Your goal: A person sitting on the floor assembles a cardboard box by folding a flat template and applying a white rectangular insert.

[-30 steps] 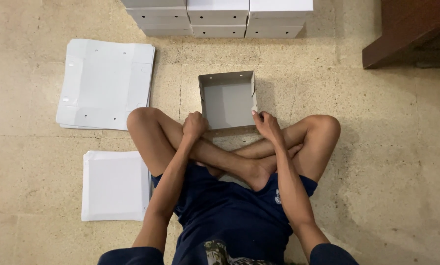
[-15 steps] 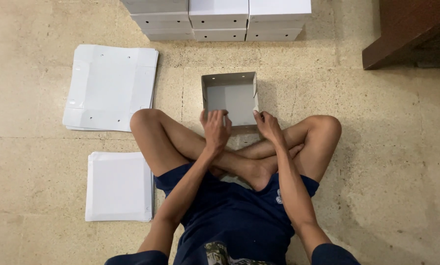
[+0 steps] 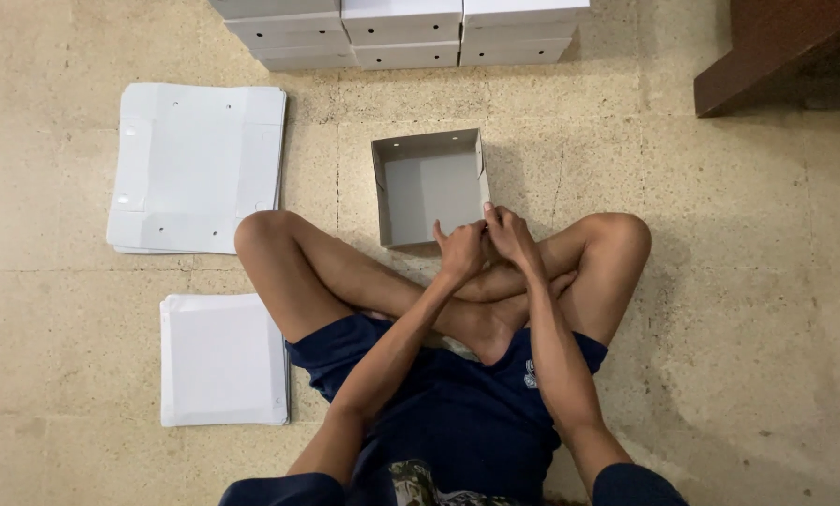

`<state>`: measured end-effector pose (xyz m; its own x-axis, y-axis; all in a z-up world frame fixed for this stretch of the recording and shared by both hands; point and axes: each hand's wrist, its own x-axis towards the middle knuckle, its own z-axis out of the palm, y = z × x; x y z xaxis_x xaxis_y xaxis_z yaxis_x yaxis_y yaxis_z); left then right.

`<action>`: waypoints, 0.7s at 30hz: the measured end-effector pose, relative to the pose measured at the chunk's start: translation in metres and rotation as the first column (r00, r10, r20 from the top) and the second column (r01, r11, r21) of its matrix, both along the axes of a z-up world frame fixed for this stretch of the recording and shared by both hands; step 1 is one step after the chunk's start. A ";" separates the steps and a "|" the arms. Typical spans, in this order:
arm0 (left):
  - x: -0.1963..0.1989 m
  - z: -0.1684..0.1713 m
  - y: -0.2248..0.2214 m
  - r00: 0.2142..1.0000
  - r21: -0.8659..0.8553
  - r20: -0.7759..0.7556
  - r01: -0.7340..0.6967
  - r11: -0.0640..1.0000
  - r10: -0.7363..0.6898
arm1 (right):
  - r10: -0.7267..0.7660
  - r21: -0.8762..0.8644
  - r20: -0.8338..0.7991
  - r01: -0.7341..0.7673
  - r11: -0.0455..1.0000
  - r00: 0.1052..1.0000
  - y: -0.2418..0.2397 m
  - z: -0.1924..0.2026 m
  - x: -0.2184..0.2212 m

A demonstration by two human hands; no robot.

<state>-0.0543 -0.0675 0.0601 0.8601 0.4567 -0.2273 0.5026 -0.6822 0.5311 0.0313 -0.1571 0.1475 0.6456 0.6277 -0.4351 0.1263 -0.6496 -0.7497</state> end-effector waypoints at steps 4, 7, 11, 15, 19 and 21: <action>-0.015 0.053 -0.012 0.999 0.009 0.049 -0.021 1.000 0.021 | 0.006 -0.035 -0.015 -0.006 0.999 1.000 0.000 -0.001 0.003; -0.019 0.071 -0.017 0.985 -0.048 0.143 -0.087 0.995 0.093 | -0.003 -0.023 -0.022 0.002 1.000 1.000 0.000 -0.008 0.005; -0.020 0.058 -0.018 0.965 0.014 0.212 -0.160 0.987 0.153 | -0.130 0.083 0.033 0.127 0.988 0.991 -0.002 -0.048 0.012; -0.020 0.044 -0.019 0.942 0.092 0.288 -0.206 0.974 0.172 | -0.174 0.161 0.086 0.159 0.974 0.981 -0.001 -0.042 0.005; -0.022 0.056 -0.021 0.930 0.104 0.313 -0.233 0.967 0.191 | -0.139 0.235 0.130 0.106 0.966 0.982 0.000 -0.026 0.001; -0.020 0.049 -0.022 0.940 0.158 0.288 -0.237 0.959 0.185 | -0.106 0.240 0.104 0.079 0.968 0.989 -0.001 -0.024 0.001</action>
